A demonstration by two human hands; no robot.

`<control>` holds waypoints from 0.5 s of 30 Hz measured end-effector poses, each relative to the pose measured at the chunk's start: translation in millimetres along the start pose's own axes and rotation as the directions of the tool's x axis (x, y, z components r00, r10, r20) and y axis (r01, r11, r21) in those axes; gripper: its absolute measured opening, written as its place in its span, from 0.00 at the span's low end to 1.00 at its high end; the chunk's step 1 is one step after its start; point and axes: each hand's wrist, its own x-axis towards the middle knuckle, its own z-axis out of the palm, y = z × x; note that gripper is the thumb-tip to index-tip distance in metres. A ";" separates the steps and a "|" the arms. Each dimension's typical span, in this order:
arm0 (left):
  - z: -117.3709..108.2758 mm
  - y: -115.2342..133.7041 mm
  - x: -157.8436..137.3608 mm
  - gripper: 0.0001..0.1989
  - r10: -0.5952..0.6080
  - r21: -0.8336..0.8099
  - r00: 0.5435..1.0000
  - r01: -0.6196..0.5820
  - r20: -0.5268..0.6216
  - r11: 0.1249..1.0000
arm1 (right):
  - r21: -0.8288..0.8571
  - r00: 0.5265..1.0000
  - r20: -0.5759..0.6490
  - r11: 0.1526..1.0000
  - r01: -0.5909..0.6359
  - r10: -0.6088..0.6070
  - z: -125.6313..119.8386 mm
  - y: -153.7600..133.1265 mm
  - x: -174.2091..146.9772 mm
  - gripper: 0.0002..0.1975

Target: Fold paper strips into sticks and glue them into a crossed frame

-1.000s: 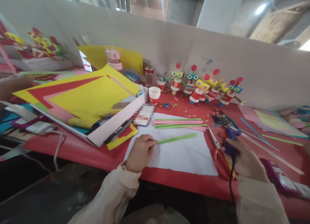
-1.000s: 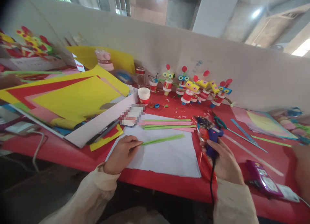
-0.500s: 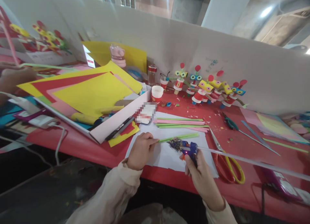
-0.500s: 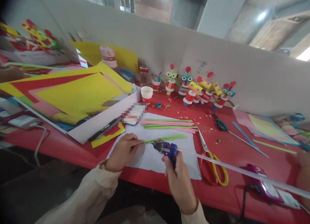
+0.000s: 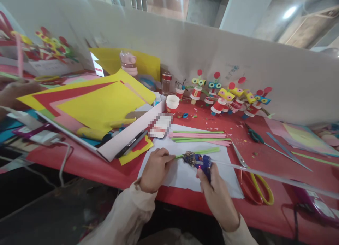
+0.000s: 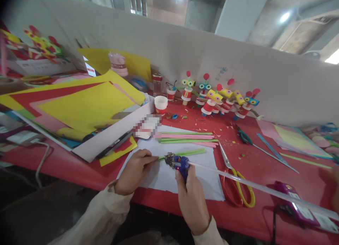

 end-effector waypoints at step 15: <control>-2.2 2.7 1.0 0.14 0.003 0.021 1.000 -0.003 0.003 1.000 | -0.123 0.995 -0.076 0.991 0.049 -0.059 -14.9 2.9 7.3 0.14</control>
